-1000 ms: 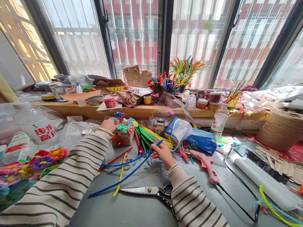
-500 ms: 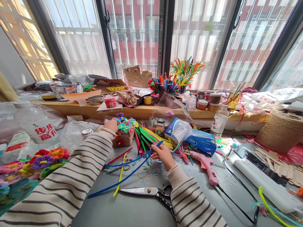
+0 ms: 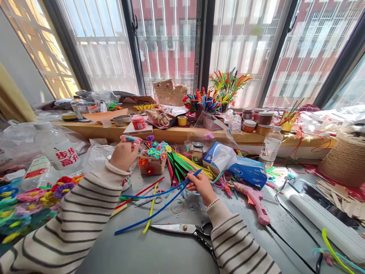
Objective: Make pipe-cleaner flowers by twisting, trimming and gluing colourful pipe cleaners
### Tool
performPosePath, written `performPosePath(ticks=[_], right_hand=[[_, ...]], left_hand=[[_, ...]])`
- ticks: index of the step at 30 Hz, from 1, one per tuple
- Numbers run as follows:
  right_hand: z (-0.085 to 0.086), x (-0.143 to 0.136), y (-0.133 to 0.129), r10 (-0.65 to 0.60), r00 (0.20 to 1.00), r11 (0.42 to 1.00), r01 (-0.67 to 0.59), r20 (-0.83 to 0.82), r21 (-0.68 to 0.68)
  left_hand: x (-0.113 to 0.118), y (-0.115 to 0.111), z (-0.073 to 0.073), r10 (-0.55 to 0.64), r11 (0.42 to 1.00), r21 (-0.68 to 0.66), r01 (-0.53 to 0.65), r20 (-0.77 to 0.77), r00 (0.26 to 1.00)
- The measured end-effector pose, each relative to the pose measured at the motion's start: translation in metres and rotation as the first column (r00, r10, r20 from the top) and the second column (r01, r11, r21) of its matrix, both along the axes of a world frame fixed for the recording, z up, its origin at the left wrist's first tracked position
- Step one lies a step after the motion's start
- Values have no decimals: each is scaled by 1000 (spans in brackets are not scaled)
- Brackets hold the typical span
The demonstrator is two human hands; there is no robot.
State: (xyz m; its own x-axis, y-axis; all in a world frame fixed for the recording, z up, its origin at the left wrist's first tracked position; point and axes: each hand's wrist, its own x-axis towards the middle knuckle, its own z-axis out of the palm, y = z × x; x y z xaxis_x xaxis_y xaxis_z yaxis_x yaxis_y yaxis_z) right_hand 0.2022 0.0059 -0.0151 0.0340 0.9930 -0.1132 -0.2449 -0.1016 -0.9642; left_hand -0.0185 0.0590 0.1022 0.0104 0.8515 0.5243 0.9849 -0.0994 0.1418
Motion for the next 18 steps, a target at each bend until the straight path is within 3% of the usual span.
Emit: performPosePath(ticks=[2,3,5,8,10,13,15,18], right_hand=[[2,-1,-1,-1,1000,1000,2,-19,12],[4,-2,-1,1,1000,1000,-1,-28,20],[8,-4,-3,5,999,999,-3,-45,42],[14,-7,-5,-25,997,995,31,-70,90],[16,-7,-5,-77,993,987,88,-90,131],[17,-4,-5,-181,970,960,210,-161,183],[18,-2,-5,-220,953,945,262,-209,197],[19,-4,-7,-150,969,962,189,-196,197]], left_hand=[[3,-21,-8,-194,978,97,185,95,976],[7,-31,-16,-332,943,77,323,148,932],[17,-47,-36,-555,816,-26,578,246,794],[34,-61,-68,-737,611,-146,778,254,626],[41,-65,-85,-759,566,-193,801,256,598],[44,-65,-98,-693,584,-253,771,340,636],[42,-62,-102,-645,567,-298,768,420,639],[39,-57,-105,-625,565,-263,782,483,613]])
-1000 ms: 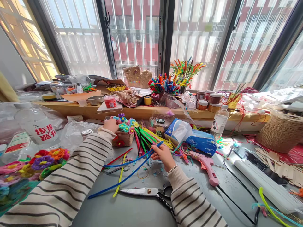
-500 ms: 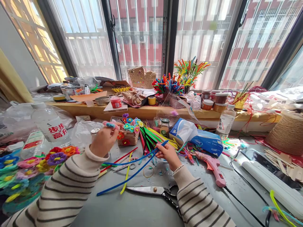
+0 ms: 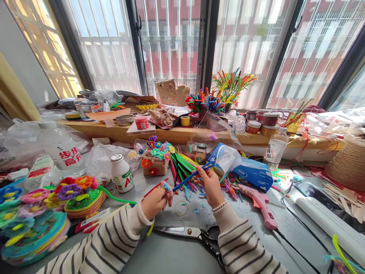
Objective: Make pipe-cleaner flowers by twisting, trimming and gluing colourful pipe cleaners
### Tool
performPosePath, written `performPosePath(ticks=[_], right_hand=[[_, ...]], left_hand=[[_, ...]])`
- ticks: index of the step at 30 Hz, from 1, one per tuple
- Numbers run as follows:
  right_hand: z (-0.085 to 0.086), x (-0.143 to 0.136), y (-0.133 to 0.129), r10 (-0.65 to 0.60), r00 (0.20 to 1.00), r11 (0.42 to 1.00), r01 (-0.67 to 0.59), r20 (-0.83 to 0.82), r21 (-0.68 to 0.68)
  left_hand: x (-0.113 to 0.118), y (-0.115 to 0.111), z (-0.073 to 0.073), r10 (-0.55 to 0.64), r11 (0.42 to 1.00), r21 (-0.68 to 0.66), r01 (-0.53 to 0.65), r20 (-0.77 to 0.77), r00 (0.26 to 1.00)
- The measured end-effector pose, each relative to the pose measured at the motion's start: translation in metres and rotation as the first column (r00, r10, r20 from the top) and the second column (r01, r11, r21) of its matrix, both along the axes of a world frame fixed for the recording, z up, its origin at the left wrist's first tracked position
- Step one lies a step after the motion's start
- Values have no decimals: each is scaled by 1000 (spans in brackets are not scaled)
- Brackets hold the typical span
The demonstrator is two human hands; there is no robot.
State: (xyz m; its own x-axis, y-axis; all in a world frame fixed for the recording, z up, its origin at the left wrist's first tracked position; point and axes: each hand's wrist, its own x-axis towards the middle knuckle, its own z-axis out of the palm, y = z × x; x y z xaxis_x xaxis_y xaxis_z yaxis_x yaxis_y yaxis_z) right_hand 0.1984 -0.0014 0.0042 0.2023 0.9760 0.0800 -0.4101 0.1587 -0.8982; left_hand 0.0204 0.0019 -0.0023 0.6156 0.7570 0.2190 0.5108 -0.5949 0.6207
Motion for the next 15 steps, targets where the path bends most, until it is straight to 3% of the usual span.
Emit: performPosePath(ticks=[3,5,11,15], right_hand=[[1,-7,-4,142,987,989,-139,74,-46],[2,-10,-5,138,986,989,-131,95,-70],[0,5,3,-217,975,975,214,-47,-52],[-3,19,8,-298,951,954,294,-86,-56]], left_hand=[[-2,4,-1,12,999,52,-13,25,1000],[-4,7,-1,19,998,60,-18,-16,1000],[-13,18,-3,86,995,58,-84,-30,996],[-19,20,-2,89,996,25,-89,2,996]])
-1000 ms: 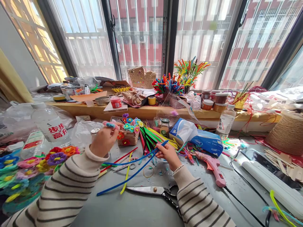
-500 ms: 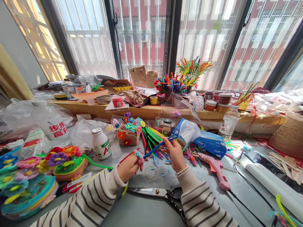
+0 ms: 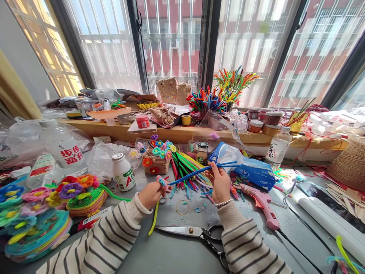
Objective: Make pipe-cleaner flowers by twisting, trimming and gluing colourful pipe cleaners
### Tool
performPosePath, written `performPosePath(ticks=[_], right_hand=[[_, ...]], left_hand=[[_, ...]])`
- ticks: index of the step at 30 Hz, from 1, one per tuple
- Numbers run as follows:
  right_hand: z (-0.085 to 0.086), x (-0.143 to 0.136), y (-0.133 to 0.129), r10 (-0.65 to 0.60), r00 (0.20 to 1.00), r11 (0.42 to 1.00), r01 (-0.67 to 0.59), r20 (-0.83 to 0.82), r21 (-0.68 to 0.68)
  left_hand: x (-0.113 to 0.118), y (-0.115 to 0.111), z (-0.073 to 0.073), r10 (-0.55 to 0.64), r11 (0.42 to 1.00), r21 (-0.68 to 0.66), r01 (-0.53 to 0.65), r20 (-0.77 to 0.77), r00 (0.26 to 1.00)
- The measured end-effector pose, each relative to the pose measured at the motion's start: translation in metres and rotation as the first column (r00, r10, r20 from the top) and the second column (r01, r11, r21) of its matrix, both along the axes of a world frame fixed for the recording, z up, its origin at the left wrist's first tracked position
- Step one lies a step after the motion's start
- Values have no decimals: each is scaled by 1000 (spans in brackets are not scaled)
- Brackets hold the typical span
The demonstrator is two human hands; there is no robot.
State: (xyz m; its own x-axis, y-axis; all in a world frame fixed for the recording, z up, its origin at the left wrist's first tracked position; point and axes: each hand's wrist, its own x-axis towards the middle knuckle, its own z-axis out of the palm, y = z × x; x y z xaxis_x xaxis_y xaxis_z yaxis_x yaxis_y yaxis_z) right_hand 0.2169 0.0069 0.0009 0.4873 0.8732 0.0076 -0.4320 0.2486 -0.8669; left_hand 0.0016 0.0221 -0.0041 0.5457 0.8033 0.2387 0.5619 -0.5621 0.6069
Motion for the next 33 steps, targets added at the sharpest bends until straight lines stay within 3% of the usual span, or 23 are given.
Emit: performPosePath(ticks=[2,4,7,10,12,15,21,25,28,33], right_hand=[[-2,5,1,-18,1000,1000,18,-20,-2],[-4,9,2,-12,999,1000,11,-38,-7],[-5,10,3,70,996,997,-71,-47,-31],[-3,3,2,192,981,979,-194,-34,-56],[-2,-5,-1,264,964,962,-265,-20,-62],[-1,-17,-6,363,932,930,-361,11,-73],[-1,-32,-15,563,817,826,-554,125,-98],[0,-34,-16,567,815,824,-558,124,-101],[-2,-33,-15,538,834,842,-525,120,-128],[-6,-30,-13,483,868,873,-467,115,-143]], left_hand=[[0,-1,3,13,997,-83,-10,34,999],[1,-3,6,26,960,-280,8,116,993],[2,-5,11,1,785,-592,183,297,955],[3,-9,14,-74,620,-709,335,373,925],[3,-12,14,-125,571,-734,369,366,922],[6,-15,13,-138,544,-746,384,373,918],[7,-14,9,-53,542,-750,378,418,907],[9,-15,8,-15,529,-760,378,437,899],[11,-16,6,14,528,-787,320,385,923],[12,-15,3,53,506,-798,328,408,911]])
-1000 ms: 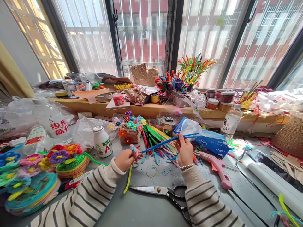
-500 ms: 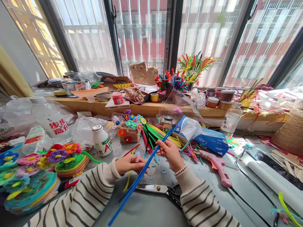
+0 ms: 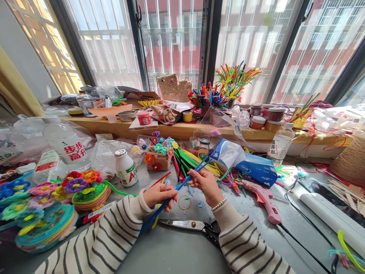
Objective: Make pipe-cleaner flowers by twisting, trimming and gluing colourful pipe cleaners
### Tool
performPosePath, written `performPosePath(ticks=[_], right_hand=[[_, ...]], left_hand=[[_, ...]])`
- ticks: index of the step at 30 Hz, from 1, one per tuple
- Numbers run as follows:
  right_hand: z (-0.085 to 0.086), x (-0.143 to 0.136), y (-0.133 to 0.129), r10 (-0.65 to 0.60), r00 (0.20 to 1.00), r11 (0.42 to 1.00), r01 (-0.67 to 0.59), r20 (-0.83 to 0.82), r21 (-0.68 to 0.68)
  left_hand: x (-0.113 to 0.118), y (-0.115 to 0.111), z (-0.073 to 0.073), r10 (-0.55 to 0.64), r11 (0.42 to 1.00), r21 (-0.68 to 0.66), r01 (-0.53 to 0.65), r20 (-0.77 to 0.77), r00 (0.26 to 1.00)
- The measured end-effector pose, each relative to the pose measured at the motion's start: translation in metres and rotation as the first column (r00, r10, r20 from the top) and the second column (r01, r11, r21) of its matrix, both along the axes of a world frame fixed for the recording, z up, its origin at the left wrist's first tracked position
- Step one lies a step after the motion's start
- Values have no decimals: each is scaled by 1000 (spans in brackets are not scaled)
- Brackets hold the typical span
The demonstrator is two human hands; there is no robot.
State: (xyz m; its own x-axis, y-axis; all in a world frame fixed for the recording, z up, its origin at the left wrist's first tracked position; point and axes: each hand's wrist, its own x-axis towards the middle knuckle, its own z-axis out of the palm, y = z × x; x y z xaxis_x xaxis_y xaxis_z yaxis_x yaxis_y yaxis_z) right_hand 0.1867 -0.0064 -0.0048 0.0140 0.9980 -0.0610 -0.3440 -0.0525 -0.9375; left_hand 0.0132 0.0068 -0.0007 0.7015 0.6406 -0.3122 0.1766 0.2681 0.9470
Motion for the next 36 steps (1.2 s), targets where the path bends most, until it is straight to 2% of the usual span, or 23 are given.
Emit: performPosePath(ticks=[4,11,17,23,27,31,34,36], right_hand=[[0,-1,0,-35,999,999,35,-16,4],[0,1,1,-14,1000,1000,14,-5,15],[0,5,1,-78,997,996,77,20,46],[-1,4,1,-123,991,992,121,56,42],[0,6,2,-143,989,990,143,32,23],[-1,9,4,-204,979,979,204,-30,12],[-4,14,5,-266,962,964,267,-65,-2],[-6,18,6,-307,948,952,307,-80,-11]], left_hand=[[0,0,-1,1,1000,7,-1,-1,1000],[0,-2,-3,19,985,174,-18,-5,1000],[1,-2,-4,70,977,199,-78,44,997],[-3,-3,5,86,939,336,-67,-41,995],[-6,0,10,102,948,309,-77,-67,992],[-7,4,6,152,952,277,-130,-59,987],[-8,7,0,235,919,359,-164,-164,958],[-10,9,-2,325,853,501,-148,-286,902]])
